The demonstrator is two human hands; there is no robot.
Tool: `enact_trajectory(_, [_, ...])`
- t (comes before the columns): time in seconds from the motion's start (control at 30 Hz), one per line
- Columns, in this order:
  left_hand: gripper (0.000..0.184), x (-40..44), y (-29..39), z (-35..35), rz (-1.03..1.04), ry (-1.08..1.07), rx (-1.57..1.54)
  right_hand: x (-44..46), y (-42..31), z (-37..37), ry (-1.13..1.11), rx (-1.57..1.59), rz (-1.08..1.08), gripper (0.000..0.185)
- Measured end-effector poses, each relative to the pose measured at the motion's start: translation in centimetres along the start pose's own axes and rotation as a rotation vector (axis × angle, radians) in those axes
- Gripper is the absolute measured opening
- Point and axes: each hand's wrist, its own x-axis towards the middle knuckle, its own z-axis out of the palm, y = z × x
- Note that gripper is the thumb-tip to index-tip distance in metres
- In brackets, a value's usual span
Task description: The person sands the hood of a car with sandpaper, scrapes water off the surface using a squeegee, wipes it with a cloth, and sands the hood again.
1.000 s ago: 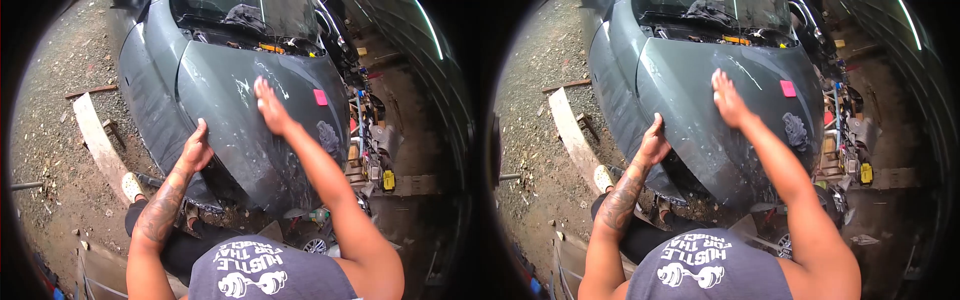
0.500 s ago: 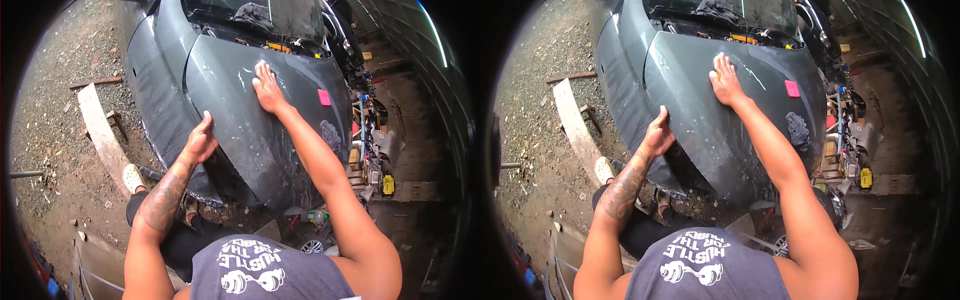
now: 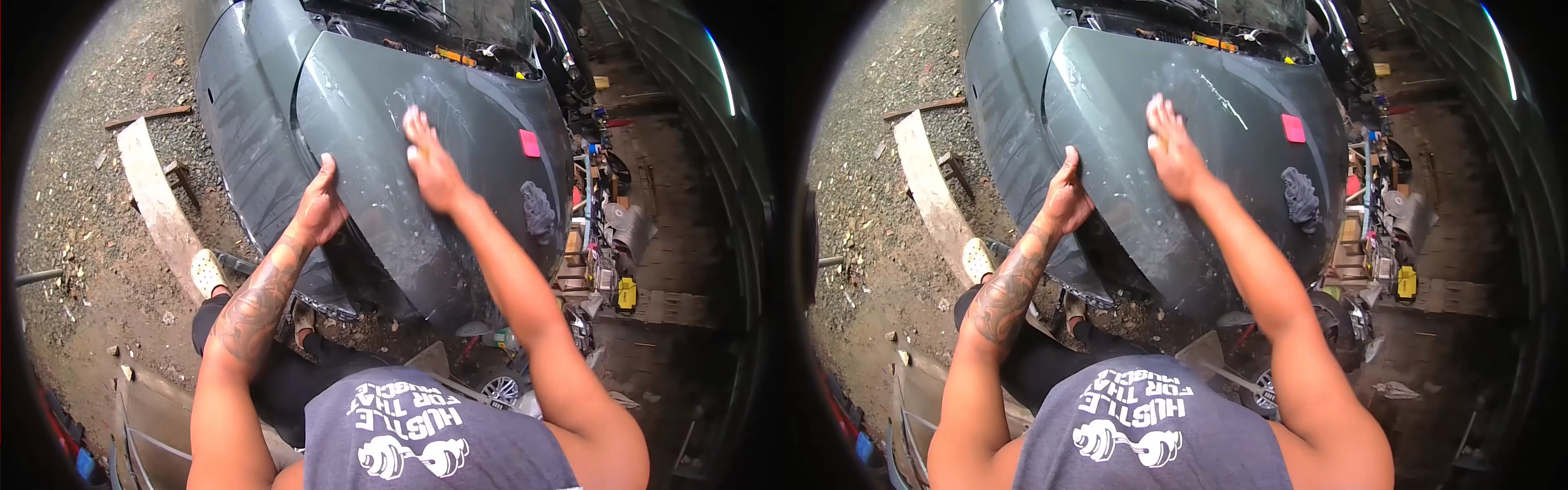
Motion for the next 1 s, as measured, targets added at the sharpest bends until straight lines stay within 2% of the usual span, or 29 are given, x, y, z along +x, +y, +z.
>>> enact_trajectory(0.13, [0.072, -1.1, 0.5, 0.3, 0.001, -0.065, -0.027, -9.6, -2.8, -0.1, -0.059, 0.144, 0.027, 0.060])
enact_trajectory(0.2, [0.072, -1.2, 0.5, -0.1, -0.011, -0.064, -0.030, -6.7, -1.9, 0.1, -0.048, 0.113, -0.019, 0.060])
enact_trajectory(0.3, [0.072, -0.3, 0.4, 0.0, 0.003, -0.041, -0.019, 3.2, -0.1, 0.0, -0.002, 0.022, -0.127, 0.058])
enact_trajectory(0.4, [0.073, 0.1, -0.2, -0.1, 0.009, -0.022, -0.014, 4.5, -0.1, 0.2, -0.012, 0.017, -0.122, 0.058])
enact_trajectory(0.47, [0.074, 0.1, 0.1, -0.2, 0.011, -0.047, -0.019, -1.4, -2.4, -0.3, -0.058, 0.119, -0.086, 0.059])
enact_trajectory(0.53, [0.074, -0.6, 0.7, -0.5, -0.092, -0.055, 0.019, -7.0, -3.0, -0.4, -0.081, 0.153, -0.014, 0.060])
enact_trajectory(0.6, [0.073, -0.9, 0.5, -1.0, -0.087, -0.034, 0.058, -6.6, -2.7, 0.0, -0.054, 0.125, -0.059, 0.059])
enact_trajectory(0.7, [0.073, -0.7, 0.5, -0.2, -0.055, 0.002, 0.095, 3.0, -1.8, 0.1, -0.041, 0.067, -0.191, 0.055])
enact_trajectory(0.8, [0.073, -0.6, 0.3, 0.4, -0.005, 0.042, 0.067, 8.2, -1.0, 0.8, -0.023, 0.048, -0.176, 0.055])
enact_trajectory(0.87, [0.073, -0.8, 0.4, -0.2, -0.015, 0.036, 0.070, 3.0, -2.5, 0.6, -0.033, 0.111, -0.178, 0.055])
enact_trajectory(0.93, [0.073, -0.9, 1.1, -2.0, -0.112, -0.058, 0.210, -3.7, -3.2, -0.2, -0.098, 0.122, -0.114, 0.058])
enact_trajectory(1.0, [0.073, -1.0, 1.4, -3.4, -0.136, -0.041, 0.220, -6.1, -3.2, -0.3, -0.109, 0.083, -0.076, 0.058])
